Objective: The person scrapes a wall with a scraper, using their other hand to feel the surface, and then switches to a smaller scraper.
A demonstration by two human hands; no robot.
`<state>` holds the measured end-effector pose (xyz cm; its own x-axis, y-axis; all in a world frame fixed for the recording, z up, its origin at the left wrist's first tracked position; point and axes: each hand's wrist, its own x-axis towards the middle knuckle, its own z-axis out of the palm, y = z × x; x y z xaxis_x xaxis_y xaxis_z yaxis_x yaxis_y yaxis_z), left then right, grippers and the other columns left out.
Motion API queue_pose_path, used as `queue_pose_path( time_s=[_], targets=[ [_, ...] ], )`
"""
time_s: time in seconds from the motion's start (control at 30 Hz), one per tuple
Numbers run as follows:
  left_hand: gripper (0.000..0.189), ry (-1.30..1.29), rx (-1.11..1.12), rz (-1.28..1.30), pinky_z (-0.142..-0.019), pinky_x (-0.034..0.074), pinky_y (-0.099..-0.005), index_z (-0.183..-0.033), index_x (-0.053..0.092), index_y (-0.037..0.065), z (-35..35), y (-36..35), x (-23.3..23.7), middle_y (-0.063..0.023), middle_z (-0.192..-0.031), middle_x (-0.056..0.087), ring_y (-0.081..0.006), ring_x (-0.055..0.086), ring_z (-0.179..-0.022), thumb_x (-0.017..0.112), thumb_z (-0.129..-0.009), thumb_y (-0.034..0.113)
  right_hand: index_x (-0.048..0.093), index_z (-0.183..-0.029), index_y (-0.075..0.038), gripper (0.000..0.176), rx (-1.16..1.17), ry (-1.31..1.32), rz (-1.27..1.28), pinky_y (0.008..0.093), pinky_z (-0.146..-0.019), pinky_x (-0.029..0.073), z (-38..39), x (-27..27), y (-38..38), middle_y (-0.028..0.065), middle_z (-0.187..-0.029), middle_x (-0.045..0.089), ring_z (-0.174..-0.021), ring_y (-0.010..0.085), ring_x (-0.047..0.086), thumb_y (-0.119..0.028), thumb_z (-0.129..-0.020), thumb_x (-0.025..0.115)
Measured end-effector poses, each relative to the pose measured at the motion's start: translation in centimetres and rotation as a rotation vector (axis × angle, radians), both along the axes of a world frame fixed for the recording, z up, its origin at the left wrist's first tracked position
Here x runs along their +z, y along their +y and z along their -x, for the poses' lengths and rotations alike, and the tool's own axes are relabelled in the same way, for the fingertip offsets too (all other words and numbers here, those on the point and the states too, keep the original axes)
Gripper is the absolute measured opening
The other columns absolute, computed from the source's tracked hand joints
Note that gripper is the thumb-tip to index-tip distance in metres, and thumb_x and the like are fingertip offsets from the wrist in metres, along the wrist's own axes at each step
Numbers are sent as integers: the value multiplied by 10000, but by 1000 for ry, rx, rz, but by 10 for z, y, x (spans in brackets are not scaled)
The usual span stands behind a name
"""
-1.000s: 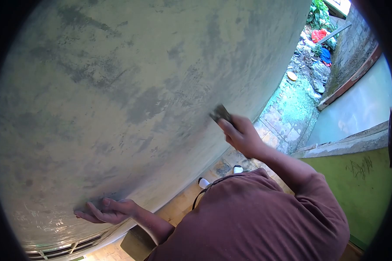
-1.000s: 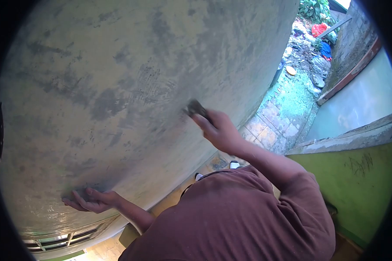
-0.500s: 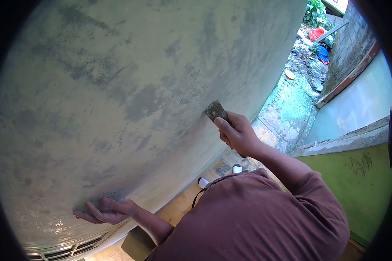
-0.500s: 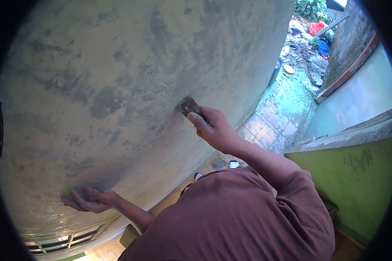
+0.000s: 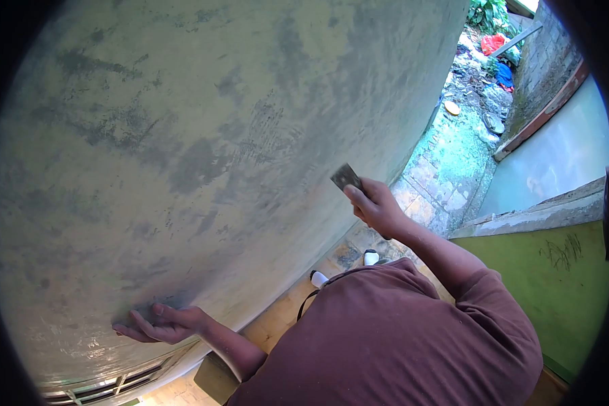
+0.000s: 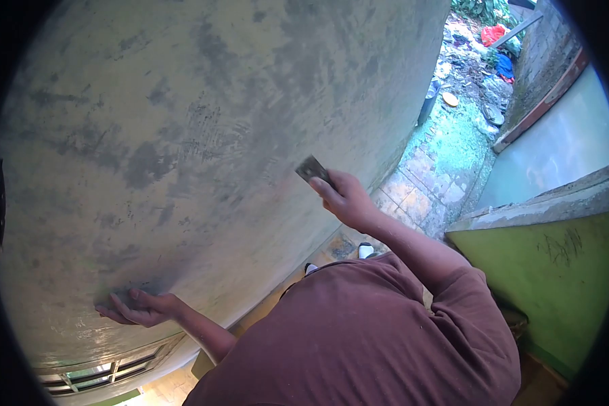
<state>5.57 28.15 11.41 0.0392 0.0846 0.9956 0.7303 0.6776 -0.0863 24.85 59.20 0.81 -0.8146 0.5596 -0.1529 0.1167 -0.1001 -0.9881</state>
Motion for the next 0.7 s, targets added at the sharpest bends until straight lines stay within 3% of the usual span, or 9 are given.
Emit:
queue_pose_path(
  time_s=[0.1,0.2,0.23,0.3,0.4,0.5,0.57,0.63,0.7],
  targets=[
    [314,3,7,-8,-1097,233,-498,-1193,540,7,1,0,-1,-193,-1434,320,-343,237,-1372,499,-948,200,502,-705,-16,415,2,-133,-103,299,-495,396,-17,-40,-1,37,-549,488,-525,102,477,-356,-943,508],
    [306,-4,-14,-22,-1091,245,-495,-1186,542,4,2,0,-1,-199,-1429,325,-344,239,-1371,501,-946,190,479,-736,-48,360,-15,-104,-163,251,-426,331,-5,-31,5,-19,-538,440,-462,65,417,-328,-961,482],
    [304,-7,-9,-12,-1108,196,-498,-1202,526,12,1,1,-1,-204,-1435,312,-343,236,-1373,488,-947,174,479,-736,-48,360,-18,-106,-160,251,-426,331,6,-18,8,-19,-538,440,-462,65,417,-328,-961,482],
    [305,-7,-6,-3,-1124,147,-501,-1218,511,20,1,2,-1,-209,-1441,298,-343,234,-1376,476,-949,158,472,-737,-52,363,-43,138,-124,250,-425,330,20,0,13,-23,-539,447,-462,62,420,-339,-960,484],
    [298,-4,18,0,-1122,152,-503,-1208,515,23,1,1,-2,-210,-1438,301,-344,235,-1374,475,-951,168,469,-736,-51,371,-41,39,-86,249,-422,330,2,-2,4,-18,-547,457,-461,61,421,-348,-958,490],
    [294,9,19,-42,-1109,203,-494,-1170,545,4,2,3,-2,-202,-1419,341,-343,255,-1365,514,-936,179,487,-720,-44,389,-28,-83,-96,251,-434,341,-17,-37,-2,-12,-548,463,-475,63,436,-354,-957,492],
    [300,7,26,-37,-1110,200,-491,-1168,543,3,2,2,-2,-201,-1420,340,-344,258,-1363,517,-936,192,525,-718,-14,415,26,-174,-121,298,-513,403,-17,-36,-5,33,-540,486,-541,97,491,-368,-935,519],
    [303,2,28,-39,-1107,204,-493,-1168,542,3,2,3,-1,-201,-1422,337,-345,257,-1363,515,-938,197,517,-721,-15,410,-6,-154,-173,298,-511,400,6,-14,7,31,-547,482,-537,99,483,-363,-936,518],
    [305,-3,34,-45,-1105,208,-494,-1169,541,2,0,4,-3,-201,-1424,334,-346,257,-1363,513,-939,202,518,-732,-12,405,-30,142,-125,302,-511,398,22,19,16,31,-552,476,-533,105,478,-360,-939,513]
  ],
)
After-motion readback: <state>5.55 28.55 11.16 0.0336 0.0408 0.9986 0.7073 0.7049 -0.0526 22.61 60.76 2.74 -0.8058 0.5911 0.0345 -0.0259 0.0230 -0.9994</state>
